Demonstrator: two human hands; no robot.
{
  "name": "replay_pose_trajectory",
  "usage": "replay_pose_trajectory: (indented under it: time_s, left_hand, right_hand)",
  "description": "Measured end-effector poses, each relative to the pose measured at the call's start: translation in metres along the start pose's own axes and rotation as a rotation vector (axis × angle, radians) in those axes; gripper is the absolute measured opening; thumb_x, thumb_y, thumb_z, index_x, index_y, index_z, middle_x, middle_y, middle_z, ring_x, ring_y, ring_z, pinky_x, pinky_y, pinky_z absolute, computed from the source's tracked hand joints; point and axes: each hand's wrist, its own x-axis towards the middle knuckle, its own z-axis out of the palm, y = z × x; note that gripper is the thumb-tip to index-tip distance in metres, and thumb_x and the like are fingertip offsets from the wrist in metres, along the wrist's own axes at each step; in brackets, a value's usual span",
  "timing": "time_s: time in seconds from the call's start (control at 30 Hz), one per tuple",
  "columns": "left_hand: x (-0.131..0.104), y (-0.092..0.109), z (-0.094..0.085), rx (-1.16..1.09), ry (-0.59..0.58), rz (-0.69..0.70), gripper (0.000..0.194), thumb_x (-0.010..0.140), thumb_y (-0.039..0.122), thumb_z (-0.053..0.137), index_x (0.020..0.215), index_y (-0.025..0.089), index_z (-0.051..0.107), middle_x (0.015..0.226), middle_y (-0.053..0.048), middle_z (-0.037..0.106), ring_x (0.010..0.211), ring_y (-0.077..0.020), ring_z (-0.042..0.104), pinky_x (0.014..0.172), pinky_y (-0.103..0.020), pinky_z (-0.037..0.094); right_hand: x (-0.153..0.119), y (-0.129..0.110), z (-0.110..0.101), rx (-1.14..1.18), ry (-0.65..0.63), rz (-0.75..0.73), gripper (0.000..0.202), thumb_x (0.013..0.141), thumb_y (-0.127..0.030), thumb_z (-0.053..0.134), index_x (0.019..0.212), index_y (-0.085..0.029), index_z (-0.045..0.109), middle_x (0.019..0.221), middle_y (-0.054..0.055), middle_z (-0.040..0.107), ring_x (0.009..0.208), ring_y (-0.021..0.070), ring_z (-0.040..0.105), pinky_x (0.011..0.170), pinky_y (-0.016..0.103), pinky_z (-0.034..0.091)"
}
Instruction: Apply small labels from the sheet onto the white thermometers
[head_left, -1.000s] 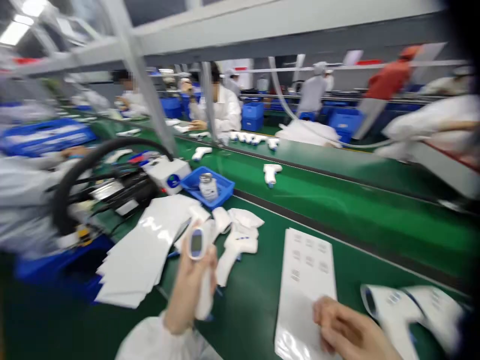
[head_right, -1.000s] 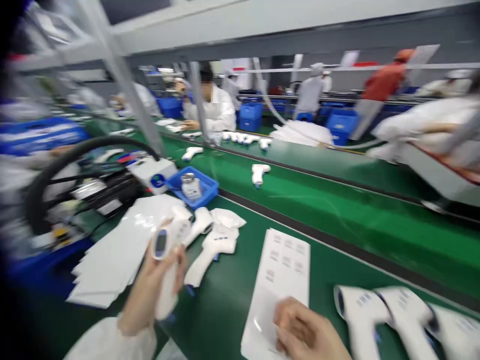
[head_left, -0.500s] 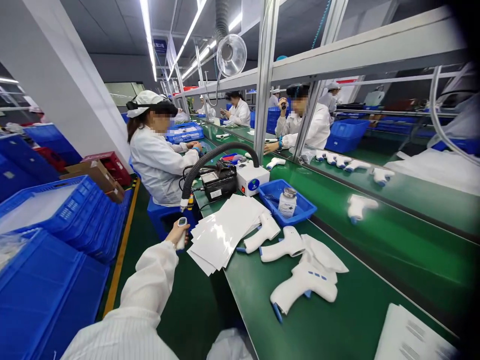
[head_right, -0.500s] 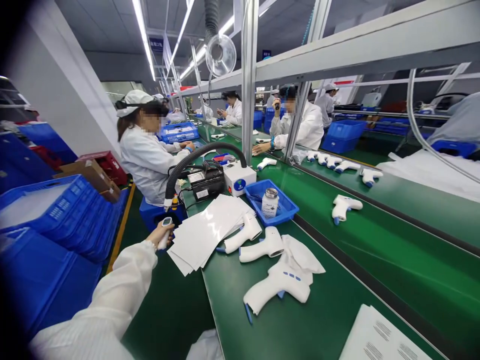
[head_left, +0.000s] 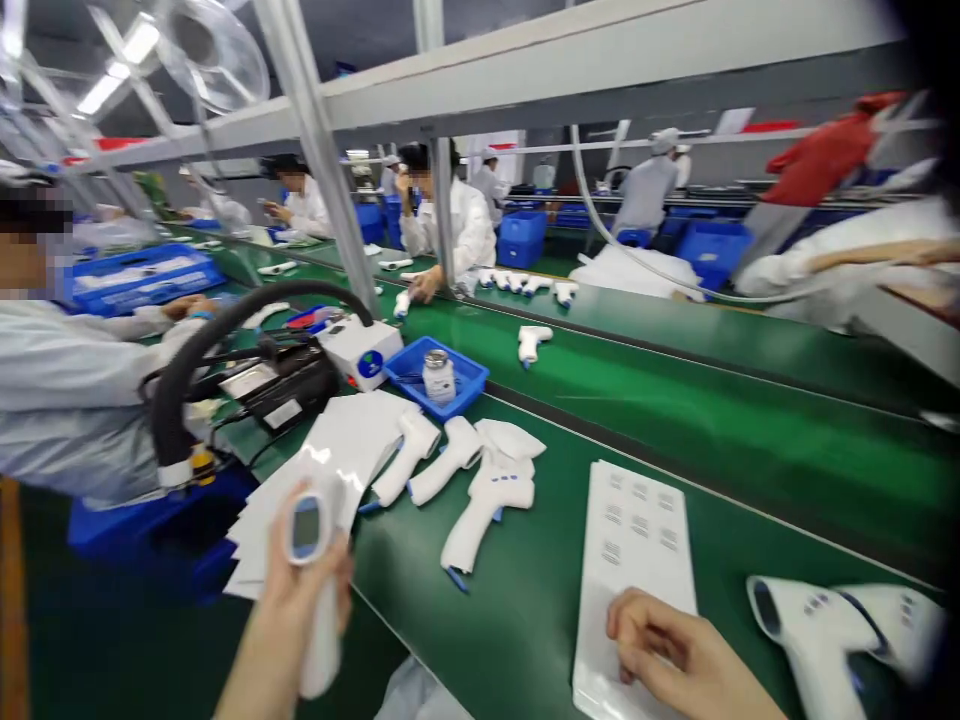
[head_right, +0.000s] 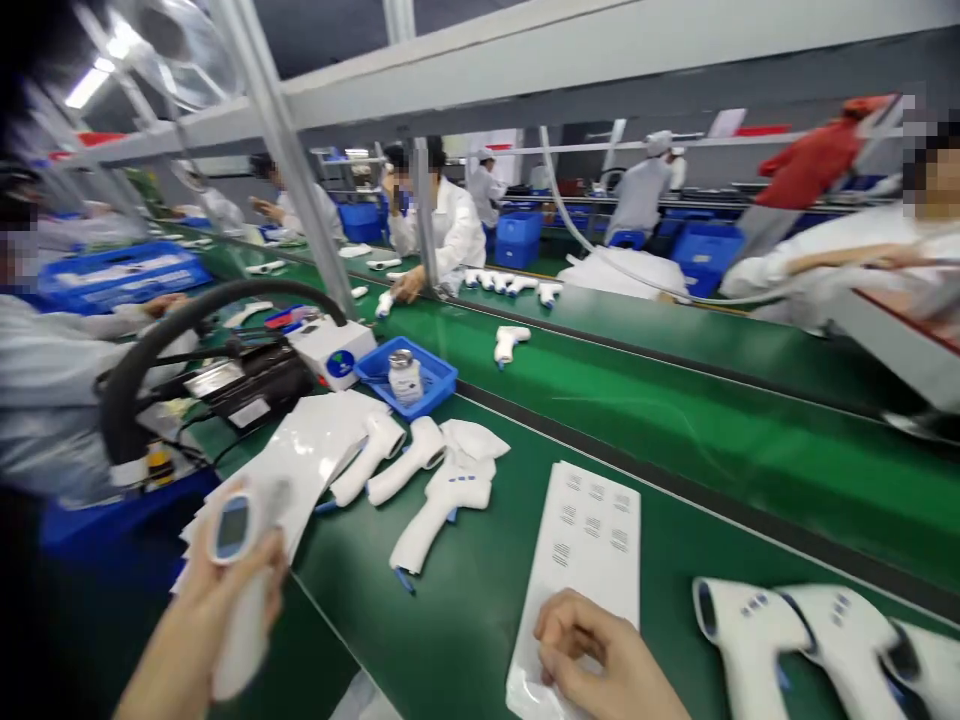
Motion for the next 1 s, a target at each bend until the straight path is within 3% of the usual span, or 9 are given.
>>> replay_pose_trajectory:
  time_s: [0.07, 0.17, 0.3, 0.4, 0.6, 0.73, 0.8, 0.9, 1.0]
  left_hand:
    - [-0.032, -0.008, 0.058, -0.119, -0.375, -0.177, 0.088, 0.075, 0.034, 0.072, 0.146, 0.046, 0.021, 0.067, 0.005, 0.052, 0.044, -0.012, 0.047, 0.034, -0.02, 0.038]
    - [-0.067, -0.028, 0.134, -0.228, -0.755, -0.388, 0.086, 0.082, 0.034, 0.067, 0.149, 0.042, 0.014, 0.078, 0.002, 0.058, 0.055, -0.0133, 0.056, 0.04, -0.019, 0.041]
    - [-0.086, -0.058, 0.189, -0.238, -0.93, -0.228, 0.07, 0.086, 0.032, 0.063, 0.147, 0.034, 0.027, 0.137, -0.008, 0.053, 0.104, -0.0208, 0.063, 0.087, -0.031, 0.052]
    - [-0.086, -0.071, 0.201, -0.22, -0.985, -0.146, 0.065, 0.089, 0.031, 0.06, 0.145, 0.034, 0.029, 0.152, -0.004, 0.038, 0.131, -0.024, 0.047, 0.108, -0.035, 0.038]
    - [-0.085, -0.07, 0.2, -0.182, -1.017, -0.119, 0.072, 0.089, 0.038, 0.059, 0.15, 0.033, 0.022, 0.155, -0.006, 0.034, 0.135, -0.0278, 0.042, 0.105, -0.038, 0.044]
    - [-0.089, -0.066, 0.201, -0.091, -1.012, -0.144, 0.075, 0.085, 0.036, 0.062, 0.149, 0.034, 0.023, 0.155, -0.008, 0.032, 0.089, -0.021, 0.066, 0.063, -0.029, 0.056]
    - [-0.091, -0.063, 0.202, -0.055, -1.017, -0.199, 0.077, 0.085, 0.033, 0.06, 0.15, 0.037, 0.019, 0.156, -0.009, 0.029, 0.059, -0.0098, 0.058, 0.043, -0.024, 0.046]
    - [-0.092, -0.06, 0.202, -0.038, -1.014, -0.206, 0.078, 0.083, 0.026, 0.057, 0.15, 0.037, 0.019, 0.158, -0.008, 0.024, 0.05, -0.0052, 0.05, 0.038, -0.022, 0.04]
    - [-0.09, -0.062, 0.201, -0.026, -1.015, -0.18, 0.079, 0.081, 0.022, 0.055, 0.151, 0.037, 0.02, 0.159, -0.006, 0.023, 0.06, -0.011, 0.059, 0.045, -0.026, 0.049]
  right_hand:
    - [-0.005, -0.005, 0.0, 0.049, -0.023, -0.01, 0.015, 0.071, -0.024, 0.062, 0.062, -0.02, 0.051, 0.075, 0.003, 0.06, 0.065, 0.0158, 0.058, 0.071, 0.03, 0.048]
    - [-0.022, -0.014, 0.0, 0.121, -0.025, -0.023, 0.009, 0.071, -0.014, 0.057, 0.065, -0.019, 0.052, 0.073, 0.001, 0.06, 0.066, 0.0141, 0.056, 0.069, 0.028, 0.046]
    - [-0.044, -0.018, 0.002, 0.206, -0.023, 0.032, 0.01, 0.07, -0.01, 0.056, 0.067, -0.019, 0.053, 0.073, -0.001, 0.061, 0.065, 0.013, 0.057, 0.064, 0.025, 0.045]
    - [-0.048, -0.015, 0.004, 0.17, 0.053, 0.014, 0.01, 0.072, -0.01, 0.058, 0.067, -0.018, 0.054, 0.077, 0.0, 0.061, 0.064, 0.0118, 0.055, 0.062, 0.024, 0.045]
    - [-0.033, -0.012, -0.006, -0.121, 0.416, -0.179, 0.01, 0.08, -0.015, 0.057, 0.073, -0.021, 0.06, 0.098, 0.006, 0.062, 0.093, 0.0204, 0.058, 0.077, 0.031, 0.048]
    - [-0.017, -0.016, -0.021, -0.21, 0.528, -0.233, 0.009, 0.079, -0.015, 0.059, 0.074, -0.022, 0.061, 0.113, 0.007, 0.061, 0.114, 0.0245, 0.054, 0.099, 0.042, 0.041]
    - [-0.009, -0.018, -0.026, -0.165, 0.524, -0.234, 0.008, 0.079, -0.016, 0.059, 0.075, -0.022, 0.061, 0.111, 0.006, 0.064, 0.11, 0.0231, 0.057, 0.098, 0.04, 0.042]
    - [-0.001, -0.018, -0.029, -0.108, 0.536, -0.233, 0.008, 0.078, -0.016, 0.059, 0.073, -0.021, 0.062, 0.104, 0.005, 0.067, 0.105, 0.0215, 0.061, 0.096, 0.038, 0.044]
    - [0.002, -0.019, -0.029, -0.086, 0.553, -0.226, 0.006, 0.078, -0.017, 0.06, 0.073, -0.021, 0.062, 0.1, 0.004, 0.068, 0.102, 0.0213, 0.062, 0.095, 0.037, 0.045]
